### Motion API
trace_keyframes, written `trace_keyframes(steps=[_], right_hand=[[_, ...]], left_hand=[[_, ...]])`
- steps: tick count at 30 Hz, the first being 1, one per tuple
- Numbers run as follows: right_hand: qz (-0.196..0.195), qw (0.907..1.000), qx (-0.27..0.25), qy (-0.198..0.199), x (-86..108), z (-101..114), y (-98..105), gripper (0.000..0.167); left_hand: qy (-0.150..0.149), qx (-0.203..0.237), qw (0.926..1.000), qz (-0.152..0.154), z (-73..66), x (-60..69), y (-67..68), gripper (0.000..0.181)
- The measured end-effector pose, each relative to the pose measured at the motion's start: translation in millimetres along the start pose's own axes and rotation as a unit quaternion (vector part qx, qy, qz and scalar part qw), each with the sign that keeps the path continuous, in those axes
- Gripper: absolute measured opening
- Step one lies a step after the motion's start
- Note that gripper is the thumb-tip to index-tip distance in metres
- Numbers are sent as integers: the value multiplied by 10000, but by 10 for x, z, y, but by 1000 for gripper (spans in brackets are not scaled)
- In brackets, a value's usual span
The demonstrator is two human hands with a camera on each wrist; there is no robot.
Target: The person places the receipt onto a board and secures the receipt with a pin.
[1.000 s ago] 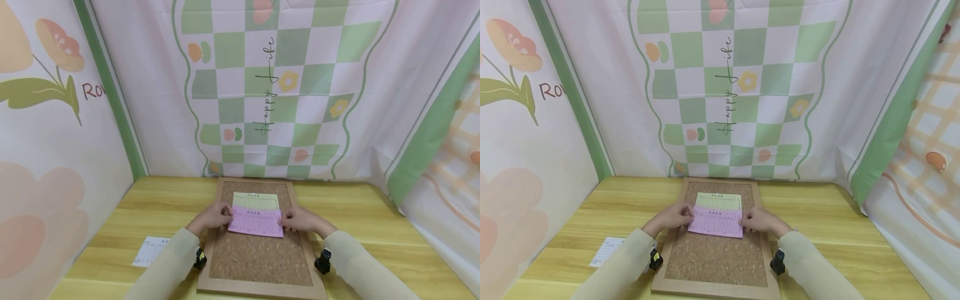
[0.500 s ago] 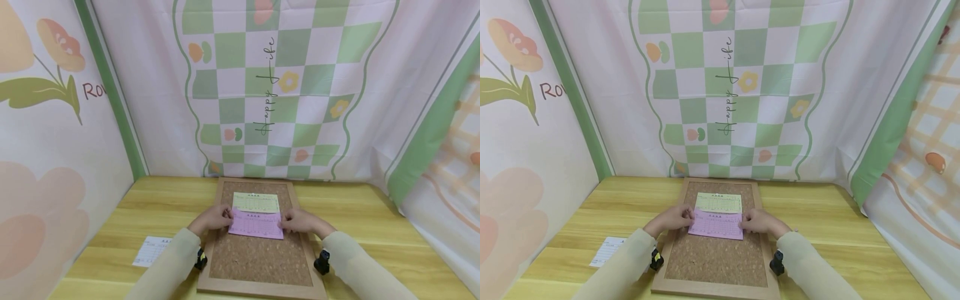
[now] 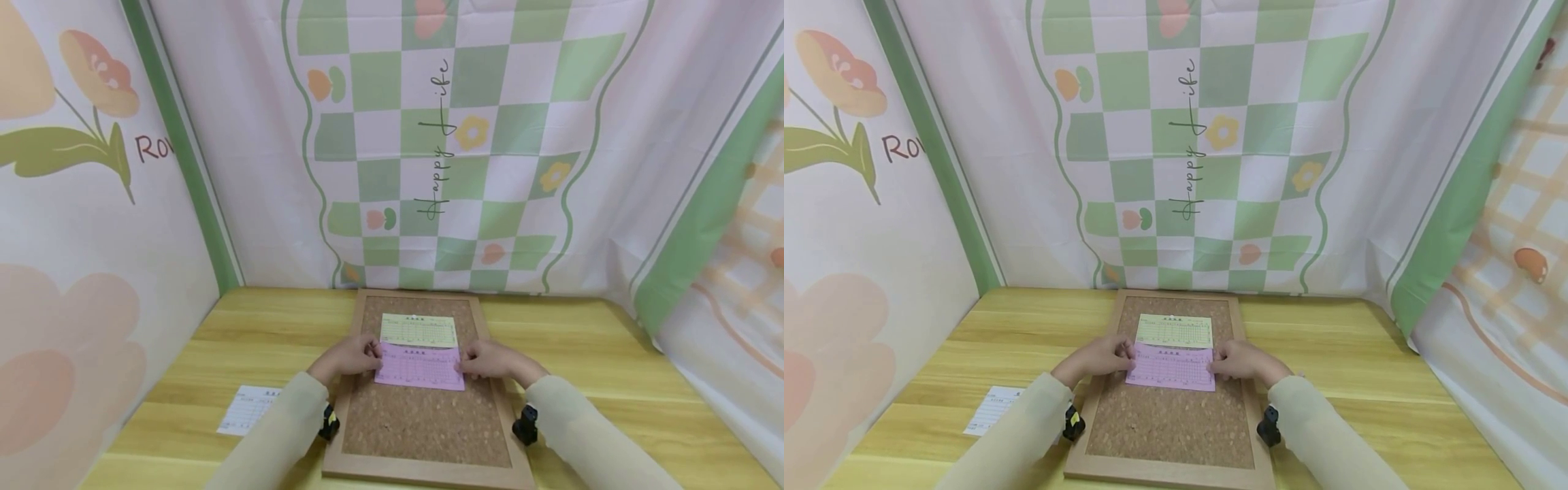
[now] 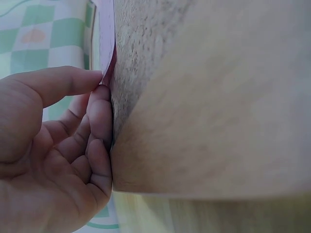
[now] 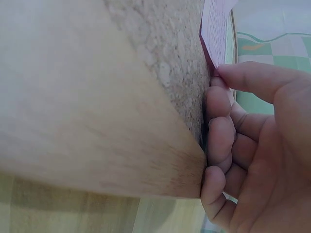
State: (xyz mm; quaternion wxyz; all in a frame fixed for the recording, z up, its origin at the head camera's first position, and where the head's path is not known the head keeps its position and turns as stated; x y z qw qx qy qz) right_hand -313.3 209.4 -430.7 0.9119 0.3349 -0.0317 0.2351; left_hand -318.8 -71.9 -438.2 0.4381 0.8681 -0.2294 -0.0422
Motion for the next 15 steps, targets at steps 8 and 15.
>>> trace_keyframes(steps=[8, 15], right_hand=[[-7, 10000, 60, -64, -4, -4, 4, 31], [-19, 9999, 107, -100, -7, -5, 7, 32]], left_hand=[[106, -3, 9999, 27, 10, -12, -18, 11], [155, 4, 9999, 56, 21, -7, -13, 12]])
Point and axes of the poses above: each hand's wrist, its own x-axis away from the middle knuckle, its own y-axis out of the back of the hand, z = x × y, the point moved 4 cm from there along -x, towards the middle knuckle, and after that the axes turned 13 degrees about -x, right-handed, at the moved point
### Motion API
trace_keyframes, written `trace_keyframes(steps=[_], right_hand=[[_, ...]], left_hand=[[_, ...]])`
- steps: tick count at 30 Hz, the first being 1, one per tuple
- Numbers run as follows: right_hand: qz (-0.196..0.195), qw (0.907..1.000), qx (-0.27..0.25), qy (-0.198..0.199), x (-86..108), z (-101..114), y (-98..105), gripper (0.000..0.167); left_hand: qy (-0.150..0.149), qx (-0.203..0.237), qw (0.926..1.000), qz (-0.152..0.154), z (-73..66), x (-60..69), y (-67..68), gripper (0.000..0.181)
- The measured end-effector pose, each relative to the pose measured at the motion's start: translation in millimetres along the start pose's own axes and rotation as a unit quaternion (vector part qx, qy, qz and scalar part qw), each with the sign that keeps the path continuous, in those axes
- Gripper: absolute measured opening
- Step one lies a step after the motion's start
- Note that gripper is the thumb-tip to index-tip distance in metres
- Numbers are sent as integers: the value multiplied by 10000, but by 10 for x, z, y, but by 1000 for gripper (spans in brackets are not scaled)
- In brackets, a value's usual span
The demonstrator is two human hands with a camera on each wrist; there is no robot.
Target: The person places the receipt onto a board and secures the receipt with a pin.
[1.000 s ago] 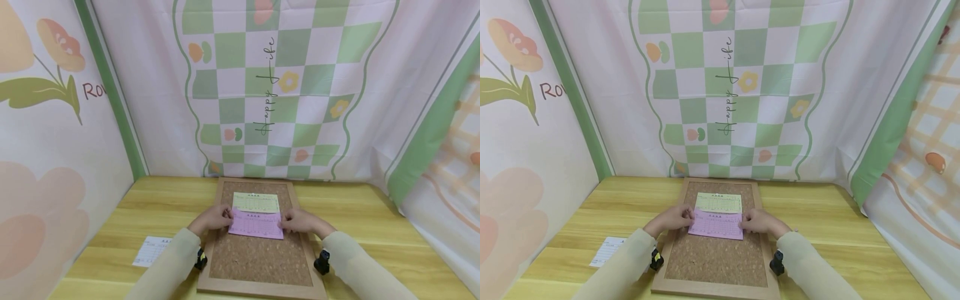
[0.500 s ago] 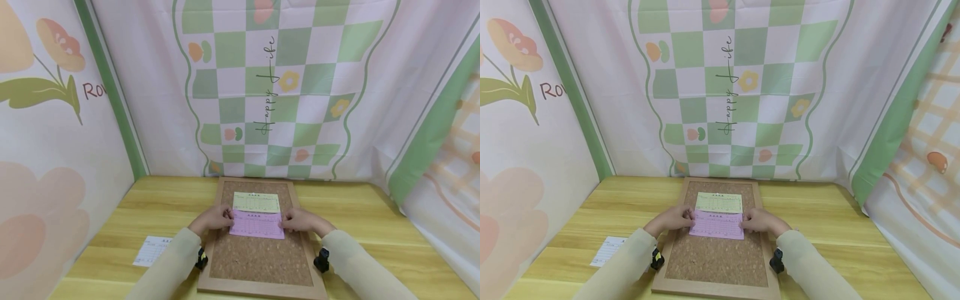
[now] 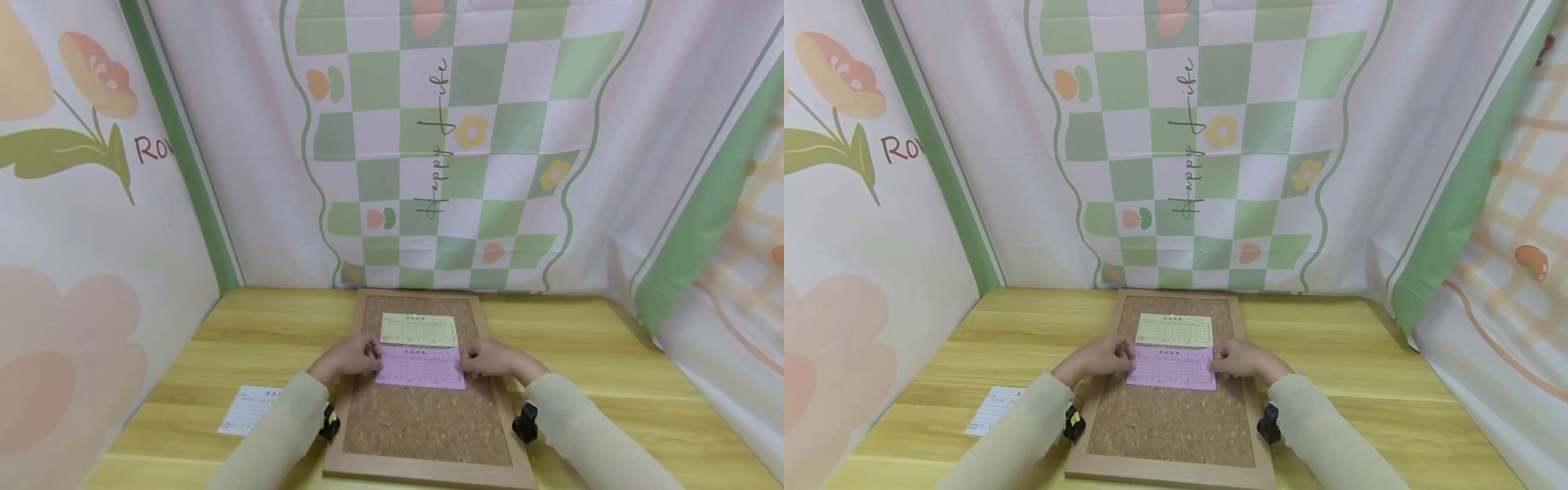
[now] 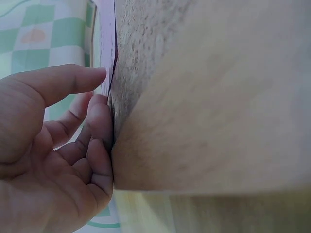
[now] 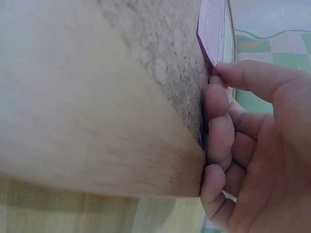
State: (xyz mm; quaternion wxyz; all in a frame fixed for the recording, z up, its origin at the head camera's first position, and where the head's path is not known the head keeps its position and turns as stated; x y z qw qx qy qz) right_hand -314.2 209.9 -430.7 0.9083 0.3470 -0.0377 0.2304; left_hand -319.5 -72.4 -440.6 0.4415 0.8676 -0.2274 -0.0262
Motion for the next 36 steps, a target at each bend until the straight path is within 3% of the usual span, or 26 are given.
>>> trace_keyframes(steps=[6, 11, 18, 23, 36], right_hand=[[10, 10000, 27, 38, -8, -13, 1, 34], [7, 10000, 17, 31, -9, -23, -1, 34], [-11, 10000, -19, -36, -8, -34, -2, 34], [-31, 10000, -40, -68, -7, -36, -1, 33], [-6, 9999, -105, -27, 6, -24, -3, 33]], left_hand=[[-289, -88, 9995, 2, -4, 37, 71, 23], [-696, -134, 9973, 187, 3, 59, 106, 34], [-958, -125, 9946, 374, 26, 46, 120, 44], [-1027, -164, 9938, 399, 31, 33, 118, 48], [-807, -302, 9956, 375, 25, 32, 100, 58]])
Point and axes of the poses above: each hand's wrist, its own x-axis away from the middle knuckle, its own y-axis out of the back of the hand, z = x × y, the point moved 4 cm from there along -x, towards the middle knuckle, and after that the axes turned 13 degrees about -x, right-handed, at the moved point
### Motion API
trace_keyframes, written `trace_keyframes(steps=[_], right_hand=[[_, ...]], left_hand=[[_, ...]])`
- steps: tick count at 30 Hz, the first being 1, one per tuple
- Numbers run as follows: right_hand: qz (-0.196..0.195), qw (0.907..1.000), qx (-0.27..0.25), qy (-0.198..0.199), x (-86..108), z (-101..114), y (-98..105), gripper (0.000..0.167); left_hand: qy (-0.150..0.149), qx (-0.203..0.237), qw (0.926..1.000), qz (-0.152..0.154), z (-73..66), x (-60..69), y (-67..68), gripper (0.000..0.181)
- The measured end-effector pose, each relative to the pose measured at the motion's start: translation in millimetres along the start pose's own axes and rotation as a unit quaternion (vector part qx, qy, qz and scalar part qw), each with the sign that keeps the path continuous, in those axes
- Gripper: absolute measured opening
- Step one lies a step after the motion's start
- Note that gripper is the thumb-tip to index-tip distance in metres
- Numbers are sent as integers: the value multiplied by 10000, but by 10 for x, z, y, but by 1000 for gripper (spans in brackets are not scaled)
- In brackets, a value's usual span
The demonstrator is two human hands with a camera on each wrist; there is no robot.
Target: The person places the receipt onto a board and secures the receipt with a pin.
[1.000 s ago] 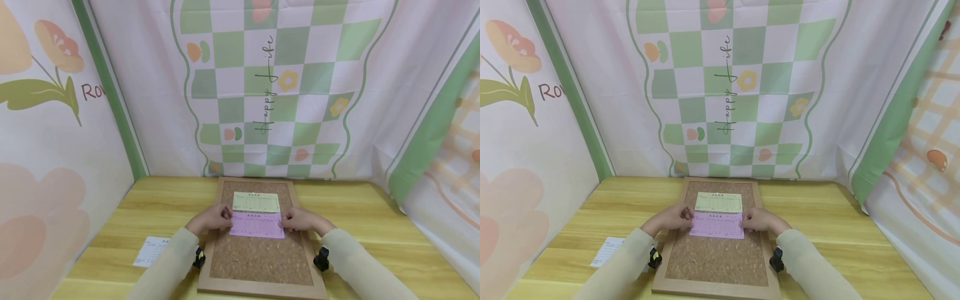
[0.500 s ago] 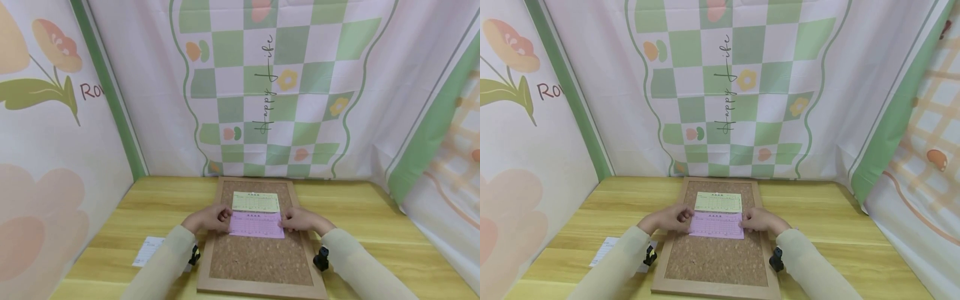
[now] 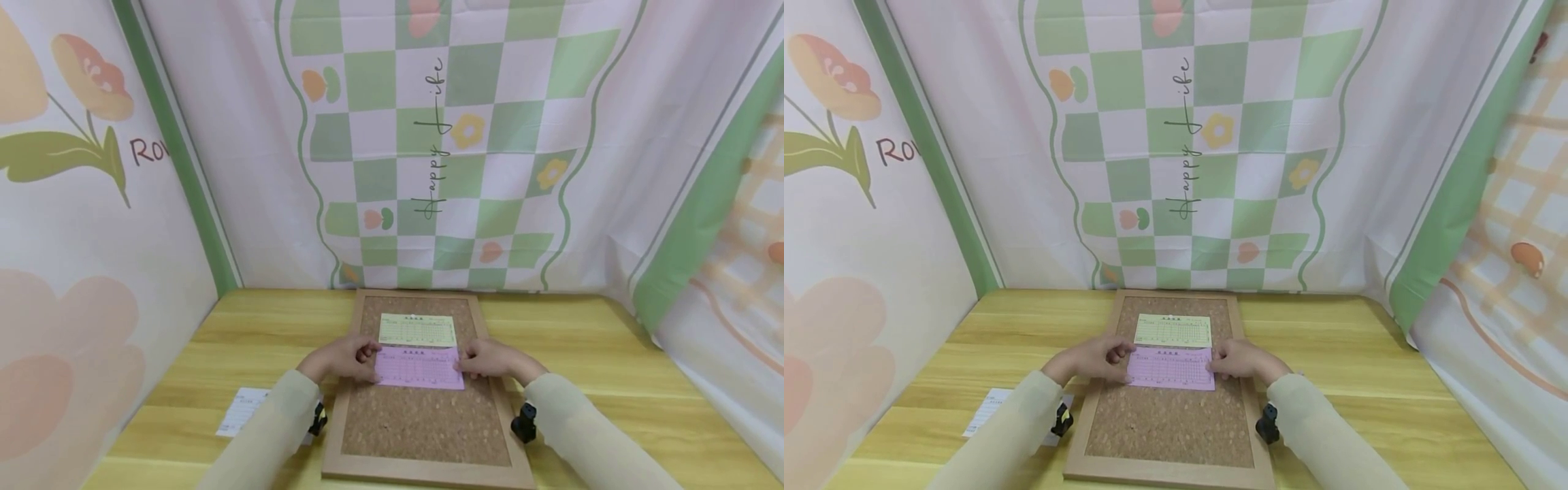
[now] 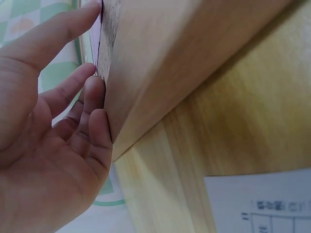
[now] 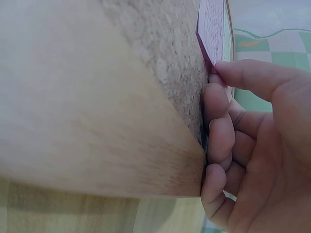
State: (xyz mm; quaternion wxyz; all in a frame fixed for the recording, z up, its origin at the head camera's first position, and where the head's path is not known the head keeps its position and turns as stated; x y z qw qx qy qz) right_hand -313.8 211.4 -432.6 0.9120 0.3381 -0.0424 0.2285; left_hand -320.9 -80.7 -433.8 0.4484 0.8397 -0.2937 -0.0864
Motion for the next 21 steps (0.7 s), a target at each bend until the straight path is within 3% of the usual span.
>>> trace_keyframes(steps=[21], right_hand=[[-83, 9999, 67, -39, 16, -7, 3, 28]], left_hand=[[12, -111, 9999, -33, 24, -11, -20, 60]])
Point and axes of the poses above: each hand's wrist, its own x-axis away from the middle knuckle, its own y-axis out of the back of the hand, z = x × y, the point moved 4 cm from there along -x, towards the middle knuckle, and after that the axes turned 13 degrees about -x, right-handed, at the moved point
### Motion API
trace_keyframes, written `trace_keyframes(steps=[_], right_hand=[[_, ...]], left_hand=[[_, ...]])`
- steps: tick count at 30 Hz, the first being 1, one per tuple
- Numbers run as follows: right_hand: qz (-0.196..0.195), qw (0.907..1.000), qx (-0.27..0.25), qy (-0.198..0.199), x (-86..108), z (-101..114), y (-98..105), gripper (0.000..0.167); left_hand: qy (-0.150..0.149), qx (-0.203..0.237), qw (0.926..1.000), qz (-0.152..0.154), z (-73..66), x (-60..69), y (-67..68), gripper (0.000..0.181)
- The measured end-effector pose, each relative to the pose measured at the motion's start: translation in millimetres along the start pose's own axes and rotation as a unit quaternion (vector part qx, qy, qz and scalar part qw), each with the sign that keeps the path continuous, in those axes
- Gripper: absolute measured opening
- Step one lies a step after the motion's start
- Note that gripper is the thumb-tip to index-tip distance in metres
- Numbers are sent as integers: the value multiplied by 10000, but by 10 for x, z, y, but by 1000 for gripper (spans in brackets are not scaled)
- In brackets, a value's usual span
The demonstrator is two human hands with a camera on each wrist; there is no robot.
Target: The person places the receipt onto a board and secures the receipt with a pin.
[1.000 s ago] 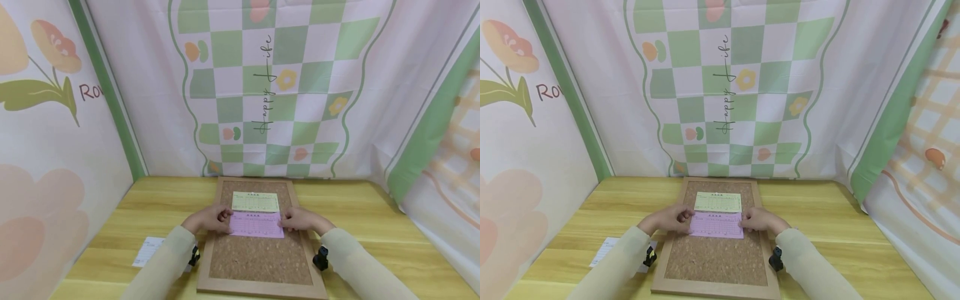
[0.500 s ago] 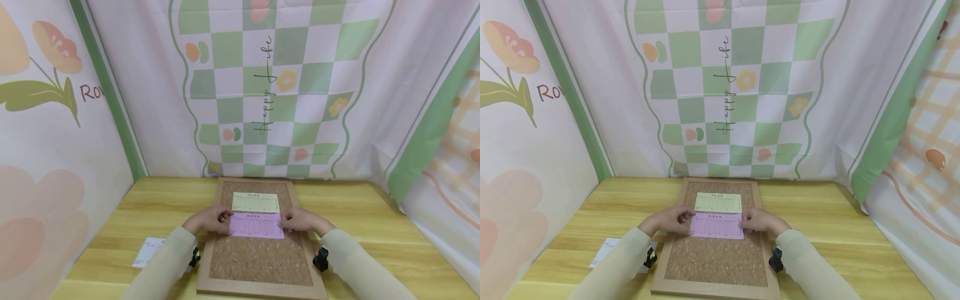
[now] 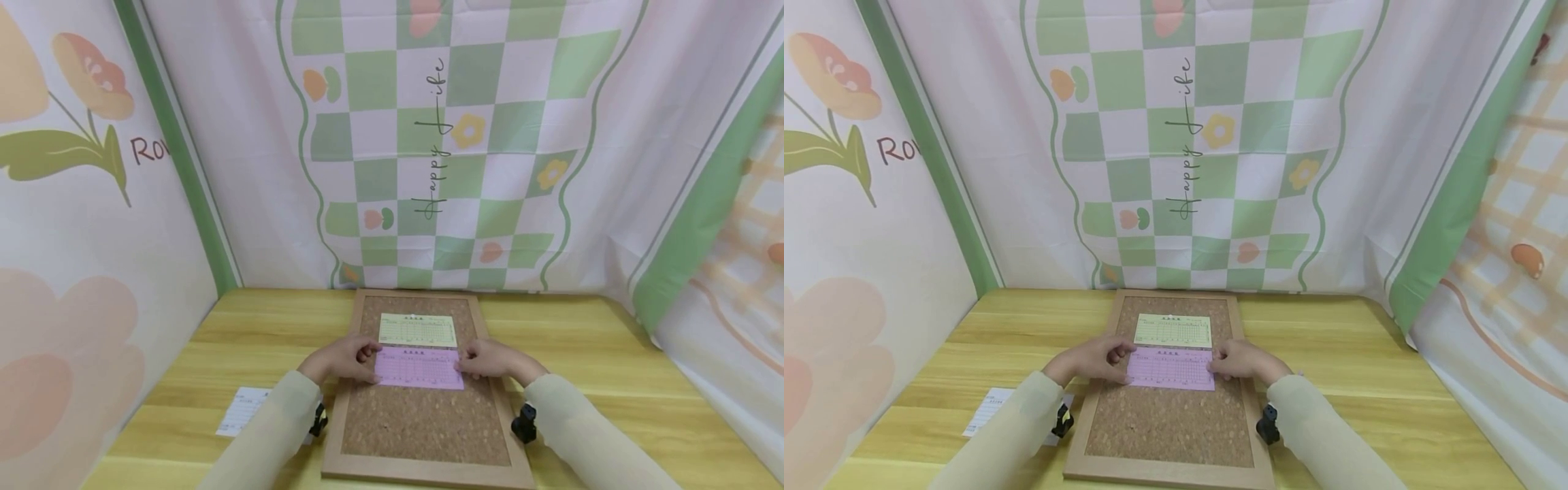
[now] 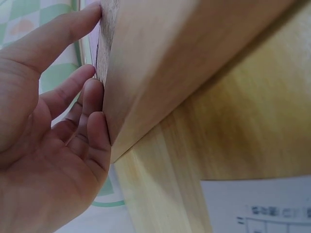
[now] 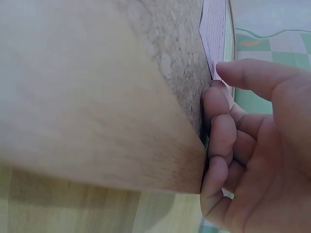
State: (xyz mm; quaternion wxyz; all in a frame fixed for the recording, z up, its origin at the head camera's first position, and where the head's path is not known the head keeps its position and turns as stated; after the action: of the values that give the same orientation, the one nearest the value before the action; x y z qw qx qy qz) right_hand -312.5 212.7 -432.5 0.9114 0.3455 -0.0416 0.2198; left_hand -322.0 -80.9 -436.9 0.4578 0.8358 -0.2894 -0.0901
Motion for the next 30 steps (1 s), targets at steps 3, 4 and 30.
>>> trace_keyframes(steps=[3, 4, 30], right_hand=[[-14, 10000, -33, 14, 10, -3, 8, 26], [-8, 10000, -66, 48, 15, -5, 11, 26], [-538, 9952, -348, 743, 424, -218, 517, 23]], left_hand=[[-23, 2, 10000, 2, -6, 4, -1, 59], [-44, -3, 10000, -2, -5, 2, -2, 59], [-150, -17, 9999, -52, -9, 20, 9, 59]])
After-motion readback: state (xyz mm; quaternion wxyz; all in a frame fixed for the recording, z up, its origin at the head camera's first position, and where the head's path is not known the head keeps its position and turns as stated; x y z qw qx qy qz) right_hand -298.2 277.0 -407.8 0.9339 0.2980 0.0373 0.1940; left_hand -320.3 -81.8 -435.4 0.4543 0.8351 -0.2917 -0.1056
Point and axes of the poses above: each hand's wrist, its own x-axis away from the middle knuckle, its own y-axis out of the back of the hand, z = x × y, the point moved 4 cm from there along -x, towards the middle knuckle, and after that the axes turned 13 degrees about -x, right-handed, at the moved point
